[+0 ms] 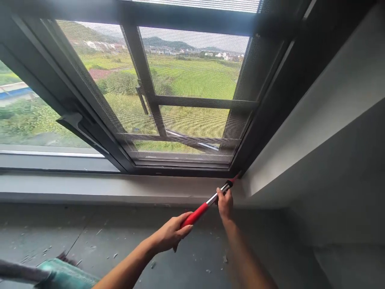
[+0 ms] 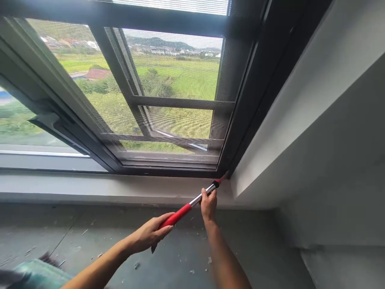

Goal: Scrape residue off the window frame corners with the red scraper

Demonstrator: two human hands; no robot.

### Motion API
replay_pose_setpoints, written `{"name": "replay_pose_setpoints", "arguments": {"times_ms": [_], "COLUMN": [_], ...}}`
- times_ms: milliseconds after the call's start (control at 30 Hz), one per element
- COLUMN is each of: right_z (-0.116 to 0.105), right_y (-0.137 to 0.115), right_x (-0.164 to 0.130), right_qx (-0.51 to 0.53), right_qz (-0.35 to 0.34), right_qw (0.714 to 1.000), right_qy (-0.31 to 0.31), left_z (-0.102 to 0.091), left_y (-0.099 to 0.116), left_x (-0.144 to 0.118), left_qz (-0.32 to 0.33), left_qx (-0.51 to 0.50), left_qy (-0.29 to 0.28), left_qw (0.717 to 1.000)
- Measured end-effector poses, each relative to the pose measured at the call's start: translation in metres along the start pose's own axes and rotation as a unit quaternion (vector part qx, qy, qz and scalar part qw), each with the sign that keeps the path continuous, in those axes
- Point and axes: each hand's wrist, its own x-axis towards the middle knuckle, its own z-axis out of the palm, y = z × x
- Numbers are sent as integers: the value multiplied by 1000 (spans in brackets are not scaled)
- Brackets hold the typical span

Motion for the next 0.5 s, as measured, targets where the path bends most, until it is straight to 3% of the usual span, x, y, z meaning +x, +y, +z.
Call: {"name": "replay_pose_setpoints", "arguments": {"times_ms": [267,400,500], "right_z": [-9,-28,-41], "right_y": [1,5,5], "right_x": [-4,3,10], "right_qx": [4,-6,-27], "right_qz": [-14,10,21], "right_qw": [999,1000,997], "right_qy": [-49,-29,-69], "left_z": [18,45,74], "left_y": [9,19,16], "left_x": [-13,-12,-8], "left_qz": [-28,-29,-41], "left_qx": [27,47,65], "left_qy": [8,8,40], "left_qw": [999,998,996]}}
